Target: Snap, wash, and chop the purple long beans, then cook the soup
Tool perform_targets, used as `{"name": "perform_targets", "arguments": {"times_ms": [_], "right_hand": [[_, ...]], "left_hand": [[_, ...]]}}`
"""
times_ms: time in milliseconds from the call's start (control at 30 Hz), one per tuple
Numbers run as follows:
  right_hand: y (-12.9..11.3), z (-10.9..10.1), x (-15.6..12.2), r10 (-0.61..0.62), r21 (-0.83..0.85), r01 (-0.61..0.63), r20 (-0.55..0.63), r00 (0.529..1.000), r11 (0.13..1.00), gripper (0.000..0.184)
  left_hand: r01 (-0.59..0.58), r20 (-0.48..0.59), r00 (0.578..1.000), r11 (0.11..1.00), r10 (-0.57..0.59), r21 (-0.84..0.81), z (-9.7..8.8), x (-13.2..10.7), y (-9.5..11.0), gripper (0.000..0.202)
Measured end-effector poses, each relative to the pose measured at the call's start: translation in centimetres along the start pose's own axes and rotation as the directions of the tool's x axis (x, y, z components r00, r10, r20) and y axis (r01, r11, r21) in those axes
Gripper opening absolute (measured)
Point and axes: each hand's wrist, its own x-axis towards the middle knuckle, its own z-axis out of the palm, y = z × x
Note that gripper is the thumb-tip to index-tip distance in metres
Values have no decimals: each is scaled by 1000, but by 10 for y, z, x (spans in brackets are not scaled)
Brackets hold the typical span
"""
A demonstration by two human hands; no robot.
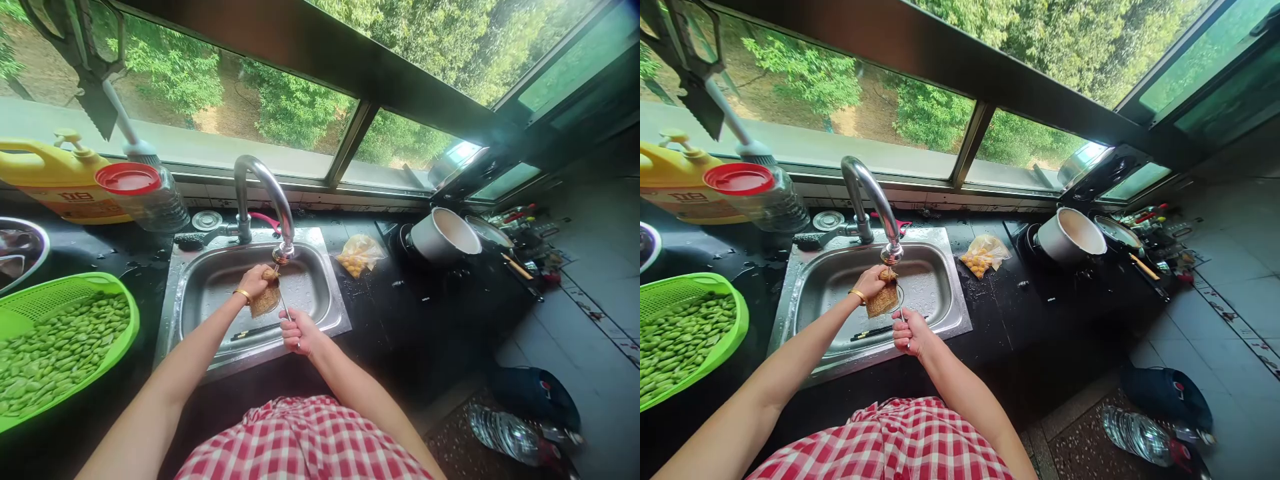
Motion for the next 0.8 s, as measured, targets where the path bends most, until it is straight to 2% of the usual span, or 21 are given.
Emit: {"name": "perform_targets", "arguments": {"times_ms": [133, 200, 233, 267, 300, 333, 400, 433, 467, 533, 600, 667, 733, 800], "right_hand": [[8, 1, 9, -33, -82, 27, -76, 997, 996, 32], [14, -2, 14, -107, -251, 62, -172, 979, 966, 28], [16, -4, 16, -184, -391, 83, -227, 956, 916, 25], [18, -6, 18, -295, -561, 103, -263, 919, 821, 20], [19, -9, 19, -428, -733, 111, -262, 865, 672, 16], [19, -11, 20, -557, -872, 100, -214, 803, 479, 13], [18, -14, 20, -718, -995, 48, -31, 696, 89, 17], [17, -16, 19, -749, -998, 30, 61, 660, -54, 23], [17, -18, 18, -762, -989, 20, 128, 635, -149, 30], [16, -23, 13, -771, -972, 31, 204, 604, -233, 37], [15, -30, 6, -778, -976, 52, 199, 596, -210, 41], [12, -38, -6, -776, -993, 81, 117, 620, -84, 48], [6, -45, -23, -747, -982, 136, -10, 665, 134, 55], [-2, -52, -49, -692, -890, 217, -138, 708, 400, 56]], "left_hand": [[158, 56, 985, 987, -161, 41, 11, -6, -13, 44], [213, 86, 971, 971, -223, 104, 16, -15, -21, 52], [238, 92, 964, 962, -251, 135, 17, -21, -26, 55], [264, 100, 954, 949, -284, 172, 17, -26, -32, 59], [291, 114, 940, 932, -320, 214, 16, -31, -38, 63], [315, 134, 925, 914, -357, 257, 14, -34, -45, 69], [327, 173, 900, 883, -400, 337, 8, -38, -58, 76], [313, 183, 899, 875, -398, 369, 4, -38, -62, 75], [285, 184, 908, 876, -377, 390, 0, -39, -65, 68], [203, 168, 942, 895, -289, 397, -7, -41, -66, 50], [119, 173, 966, 923, -193, 365, -6, -47, -60, 40], [63, 214, 969, 958, -126, 279, 5, -56, -48, 37], [56, 280, 954, 980, -109, 191, 27, -66, -33, 32], [76, 338, 934, 988, -117, 132, 49, -72, -17, 25]]}}
